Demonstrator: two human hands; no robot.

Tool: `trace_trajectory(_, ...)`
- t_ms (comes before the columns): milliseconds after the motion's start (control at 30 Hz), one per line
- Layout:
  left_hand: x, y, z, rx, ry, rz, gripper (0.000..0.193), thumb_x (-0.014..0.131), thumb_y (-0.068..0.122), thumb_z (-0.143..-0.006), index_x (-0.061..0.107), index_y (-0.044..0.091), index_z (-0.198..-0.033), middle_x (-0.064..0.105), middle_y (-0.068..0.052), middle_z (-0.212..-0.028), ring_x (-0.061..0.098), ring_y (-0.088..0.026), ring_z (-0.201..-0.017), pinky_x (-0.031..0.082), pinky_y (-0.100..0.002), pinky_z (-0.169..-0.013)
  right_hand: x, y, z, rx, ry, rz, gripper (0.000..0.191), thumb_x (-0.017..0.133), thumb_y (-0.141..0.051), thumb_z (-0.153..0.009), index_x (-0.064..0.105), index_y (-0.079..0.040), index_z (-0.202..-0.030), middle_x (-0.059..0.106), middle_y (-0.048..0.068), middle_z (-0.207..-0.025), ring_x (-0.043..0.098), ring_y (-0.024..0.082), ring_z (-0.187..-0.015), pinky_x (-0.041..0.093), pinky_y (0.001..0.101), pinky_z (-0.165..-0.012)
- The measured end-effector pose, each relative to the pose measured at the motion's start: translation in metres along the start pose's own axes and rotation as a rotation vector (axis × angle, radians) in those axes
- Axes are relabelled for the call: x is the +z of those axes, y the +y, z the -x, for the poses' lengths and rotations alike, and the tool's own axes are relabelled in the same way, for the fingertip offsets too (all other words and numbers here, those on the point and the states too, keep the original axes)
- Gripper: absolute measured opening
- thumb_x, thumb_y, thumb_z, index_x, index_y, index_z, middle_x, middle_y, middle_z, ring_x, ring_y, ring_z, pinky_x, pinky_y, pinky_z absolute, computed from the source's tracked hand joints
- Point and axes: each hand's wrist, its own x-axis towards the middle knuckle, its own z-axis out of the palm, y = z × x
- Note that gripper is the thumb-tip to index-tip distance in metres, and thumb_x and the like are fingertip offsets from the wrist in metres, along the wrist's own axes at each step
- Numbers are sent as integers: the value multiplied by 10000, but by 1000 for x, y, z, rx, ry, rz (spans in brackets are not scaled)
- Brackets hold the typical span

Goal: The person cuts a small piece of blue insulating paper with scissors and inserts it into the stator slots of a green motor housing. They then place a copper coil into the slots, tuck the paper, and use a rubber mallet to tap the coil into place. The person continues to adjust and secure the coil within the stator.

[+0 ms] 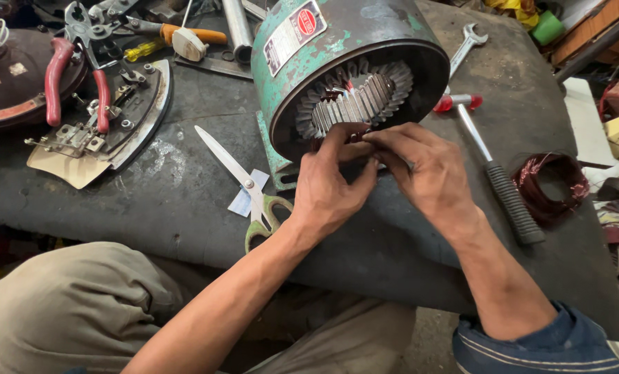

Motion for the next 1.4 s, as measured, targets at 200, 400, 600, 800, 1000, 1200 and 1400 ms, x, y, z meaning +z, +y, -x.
trace_trajectory(200, -2, 4, -1, -136, -45, 174, 446, 716, 101, -885, 549, 11, -1288, 805, -122, -1053, 811, -228, -1007, 647, -304, -856, -2, 5, 0, 43, 19, -20, 268, 811, -108, -884, 752, -50, -1139, 756, 119, -1075, 757, 273, -956, 588, 345, -813)
trace_trajectory(400, -5, 3, -2, -166, -65, 296, 452, 688, 101, -881, 529, -19, -1287, 791, -167, -1085, 804, -239, -1007, 655, -320, -879, -2, 5, 1, 31, 34, -19, 242, 780, -93, -925, 753, -37, -1159, 761, 127, -1084, 758, 269, -970, 585, 344, -827)
trace_trajectory(600, -8, 3, -1, -98, -97, 264, 402, 641, 107, -891, 546, -23, -1259, 780, -181, -1120, 801, -250, -1029, 657, -327, -901, -3, 3, 1, 146, -10, -100, 246, 756, -56, -918, 749, -31, -1162, 767, 120, -1042, 774, 231, -906, 593, 320, -759)
trace_trajectory(800, -9, 8, 5, 210, -9, -123, 346, 699, 97, -836, 656, 30, -1172, 780, -127, -1063, 780, -263, -976, 607, -317, -865, -4, 7, 0, 222, 1, -119, 252, 754, -23, -893, 753, -38, -1145, 770, 114, -1026, 773, 202, -892, 586, 310, -744)
trace_trajectory(1000, -20, 10, 2, 297, 112, -88, 292, 653, 31, -897, 673, 42, -1188, 763, -91, -1077, 791, -212, -944, 630, -300, -864, -8, 13, -1, 181, -10, -150, 197, 780, -38, -885, 766, -35, -1082, 771, 99, -1000, 767, 183, -868, 573, 295, -741)
trace_trajectory(1200, -37, 13, 0, 517, 272, -258, 429, 688, 46, -877, 650, 47, -1305, 642, -127, -1198, 608, -265, -1022, 504, -359, -910, -5, 16, -2, 182, -34, -148, 174, 791, -69, -877, 778, -59, -1050, 771, 80, -985, 763, 184, -855, 577, 290, -741)
trace_trajectory(1400, -71, -4, -11, 471, 348, -448, 614, 712, 240, -985, 476, 108, -1537, 535, -95, -1356, 513, -235, -1211, 421, -396, -1046, -6, 21, -3, 68, -30, 44, 185, 805, -116, -906, 773, -71, -1083, 766, 100, -990, 749, 230, -853, 568, 309, -729)
